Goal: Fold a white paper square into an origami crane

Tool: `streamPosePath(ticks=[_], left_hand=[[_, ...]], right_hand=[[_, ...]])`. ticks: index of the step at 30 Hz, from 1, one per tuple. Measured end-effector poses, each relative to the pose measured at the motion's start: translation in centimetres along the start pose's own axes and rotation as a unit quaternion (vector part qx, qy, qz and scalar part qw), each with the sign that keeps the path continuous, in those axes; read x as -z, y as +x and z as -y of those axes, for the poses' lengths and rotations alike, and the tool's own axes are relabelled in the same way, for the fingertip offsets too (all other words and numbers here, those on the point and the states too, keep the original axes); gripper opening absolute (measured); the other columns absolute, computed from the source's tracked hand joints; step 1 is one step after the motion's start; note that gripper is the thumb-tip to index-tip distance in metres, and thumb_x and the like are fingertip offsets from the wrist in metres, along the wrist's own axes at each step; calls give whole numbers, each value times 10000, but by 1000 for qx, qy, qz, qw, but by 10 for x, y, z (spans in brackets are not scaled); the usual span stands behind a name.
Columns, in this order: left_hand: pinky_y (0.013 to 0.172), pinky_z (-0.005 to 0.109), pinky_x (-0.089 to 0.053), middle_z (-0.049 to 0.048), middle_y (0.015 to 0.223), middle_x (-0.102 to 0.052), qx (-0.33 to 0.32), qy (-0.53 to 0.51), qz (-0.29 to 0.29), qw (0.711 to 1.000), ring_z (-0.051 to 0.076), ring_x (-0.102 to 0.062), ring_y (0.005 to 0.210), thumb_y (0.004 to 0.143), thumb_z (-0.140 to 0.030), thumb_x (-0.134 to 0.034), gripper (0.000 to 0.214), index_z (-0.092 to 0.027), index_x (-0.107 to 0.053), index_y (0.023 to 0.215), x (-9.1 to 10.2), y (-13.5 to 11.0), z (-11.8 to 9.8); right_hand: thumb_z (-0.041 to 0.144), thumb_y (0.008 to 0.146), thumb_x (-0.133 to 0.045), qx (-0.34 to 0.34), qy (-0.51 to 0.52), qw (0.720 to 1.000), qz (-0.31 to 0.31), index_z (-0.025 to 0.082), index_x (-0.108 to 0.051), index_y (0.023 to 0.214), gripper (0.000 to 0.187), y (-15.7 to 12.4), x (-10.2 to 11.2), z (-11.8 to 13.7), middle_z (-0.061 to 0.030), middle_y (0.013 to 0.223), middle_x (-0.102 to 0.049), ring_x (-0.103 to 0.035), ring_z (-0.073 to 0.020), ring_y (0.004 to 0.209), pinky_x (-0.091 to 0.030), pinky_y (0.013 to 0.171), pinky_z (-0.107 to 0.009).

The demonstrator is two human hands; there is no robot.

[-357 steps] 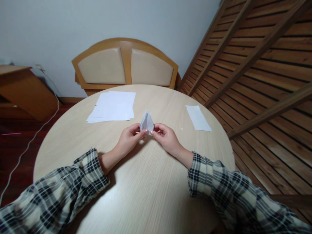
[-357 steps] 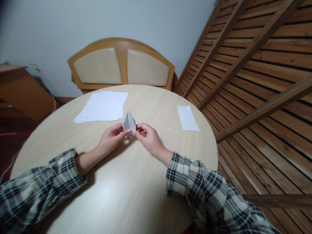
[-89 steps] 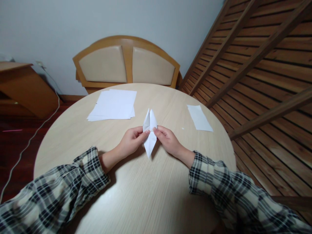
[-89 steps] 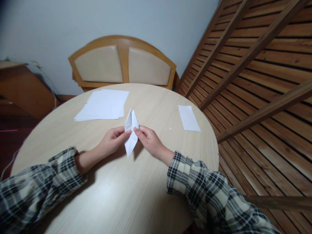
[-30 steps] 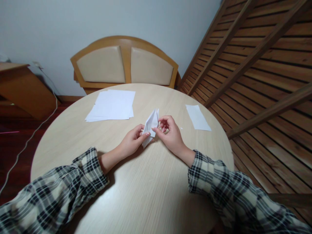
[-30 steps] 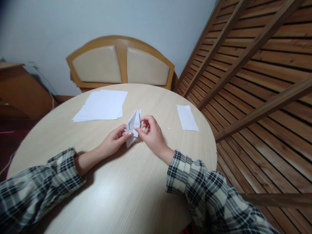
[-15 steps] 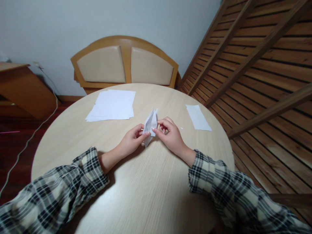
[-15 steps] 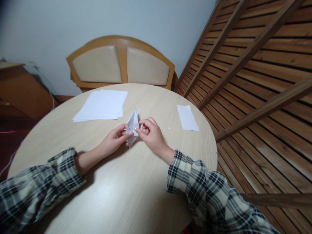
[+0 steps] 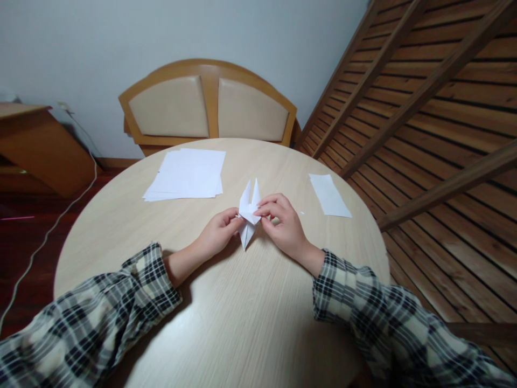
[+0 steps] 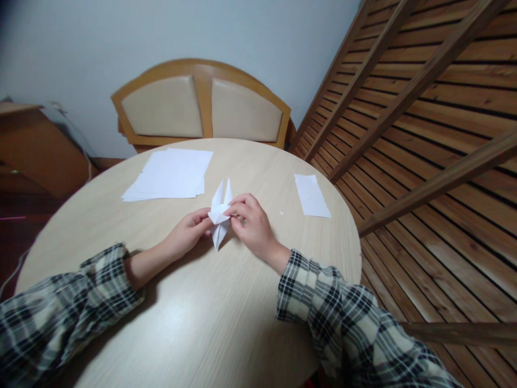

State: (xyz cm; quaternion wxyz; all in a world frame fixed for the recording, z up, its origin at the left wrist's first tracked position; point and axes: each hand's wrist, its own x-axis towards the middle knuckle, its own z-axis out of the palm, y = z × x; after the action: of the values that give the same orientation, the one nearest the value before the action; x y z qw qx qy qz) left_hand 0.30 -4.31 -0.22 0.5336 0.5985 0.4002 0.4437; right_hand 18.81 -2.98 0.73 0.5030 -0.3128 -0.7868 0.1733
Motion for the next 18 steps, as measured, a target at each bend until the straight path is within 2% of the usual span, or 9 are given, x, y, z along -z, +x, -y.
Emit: streamPosePath(ticks=[5,13,18], left_hand=[[570,224,-368,12,757,-623,35,-83,-12,996,107,-485,613,763,-366,-692,264,-135,-677,891,-2,0,4],[605,209,-426,9,755,-650,82,-177,3,981,100,-542,635,736,-345,-747,238,-149,-702,863,-3,-1,2],[614,234,-484,37,787,-682,101,-229,4,968,133,-597,671,746,-282,-713,190,-146,-709,878,-4,-2,-2]], right_hand=[[42,818,-546,68,-22,997,31,264,-656,858,251,1,0,-3,-11,950,-708,-648,-194,922,-488,850,-416],[37,852,-539,121,-77,989,30,254,-708,1021,324,1,2,-5,-36,901,-693,-625,-178,846,-500,742,-340],[81,891,-562,177,-111,977,42,265,-705,1076,297,1,6,-6,-52,956,-686,-600,-188,867,-487,758,-351]])
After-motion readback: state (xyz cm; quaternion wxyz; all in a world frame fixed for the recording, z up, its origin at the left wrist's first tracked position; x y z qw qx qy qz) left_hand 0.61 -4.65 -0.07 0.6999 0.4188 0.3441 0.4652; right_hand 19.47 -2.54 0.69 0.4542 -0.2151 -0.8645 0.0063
